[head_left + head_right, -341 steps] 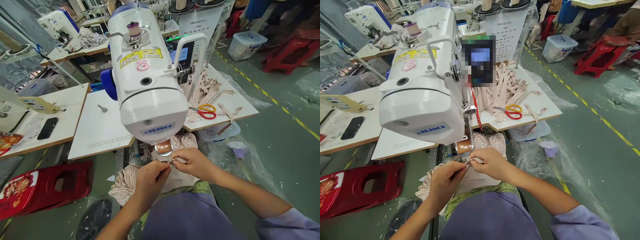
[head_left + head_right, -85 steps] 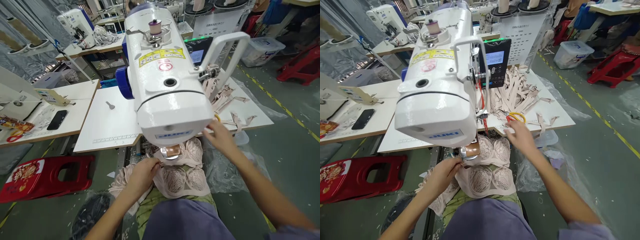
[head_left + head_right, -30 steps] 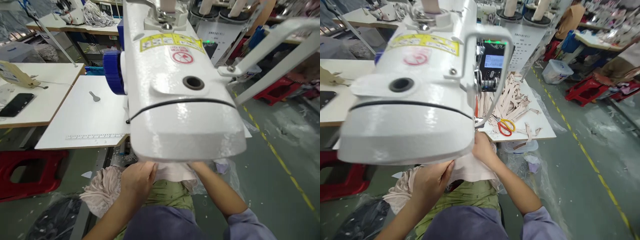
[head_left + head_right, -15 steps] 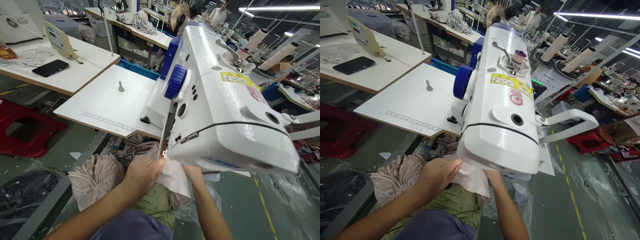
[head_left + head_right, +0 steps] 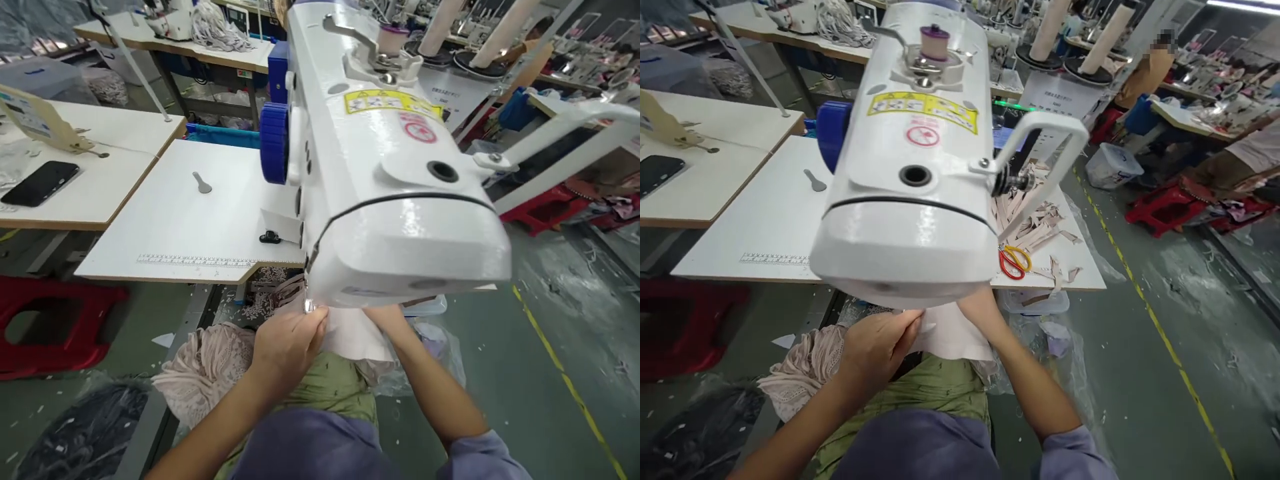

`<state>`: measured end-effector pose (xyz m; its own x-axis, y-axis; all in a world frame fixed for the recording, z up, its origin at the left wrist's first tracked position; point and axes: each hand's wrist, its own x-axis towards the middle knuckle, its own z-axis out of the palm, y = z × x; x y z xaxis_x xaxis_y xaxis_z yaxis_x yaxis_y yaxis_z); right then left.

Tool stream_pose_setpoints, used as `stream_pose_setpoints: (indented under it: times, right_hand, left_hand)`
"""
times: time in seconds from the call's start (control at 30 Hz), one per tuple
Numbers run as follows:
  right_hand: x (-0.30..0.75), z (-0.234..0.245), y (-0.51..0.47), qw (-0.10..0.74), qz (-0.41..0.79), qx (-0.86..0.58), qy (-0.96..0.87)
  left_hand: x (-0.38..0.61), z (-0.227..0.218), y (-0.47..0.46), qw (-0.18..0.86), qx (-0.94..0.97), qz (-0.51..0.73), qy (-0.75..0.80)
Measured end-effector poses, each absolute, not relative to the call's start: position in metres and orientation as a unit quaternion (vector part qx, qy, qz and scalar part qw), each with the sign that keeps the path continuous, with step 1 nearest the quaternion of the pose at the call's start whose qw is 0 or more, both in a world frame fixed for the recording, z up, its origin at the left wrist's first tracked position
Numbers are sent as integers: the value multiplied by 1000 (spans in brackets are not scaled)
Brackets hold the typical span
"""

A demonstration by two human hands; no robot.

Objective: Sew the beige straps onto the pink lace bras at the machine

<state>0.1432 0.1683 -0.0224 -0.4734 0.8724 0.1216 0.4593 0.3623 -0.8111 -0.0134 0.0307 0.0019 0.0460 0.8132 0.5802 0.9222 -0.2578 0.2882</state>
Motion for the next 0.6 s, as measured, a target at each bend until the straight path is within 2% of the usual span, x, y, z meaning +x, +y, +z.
stream_pose_setpoints:
  times: [0.2,0.4,0.5,0.6]
  right_hand:
    - [142,-8,164,297,423,-443,-733]
    - [141,-11,159,342,474,-429,-688]
    - [138,-16,142,373,570,-435,-589]
    - [147,-30,114,338,717,-430,-433]
  left_hand:
    - [-12,6,30,83,-731,-317,-599]
    - [-16,2,25,12,-715,-346,-607]
    - [-16,4,24,-39,-681,-372,-629]
    - [-21,14,18,-134,-646,-391,-642]
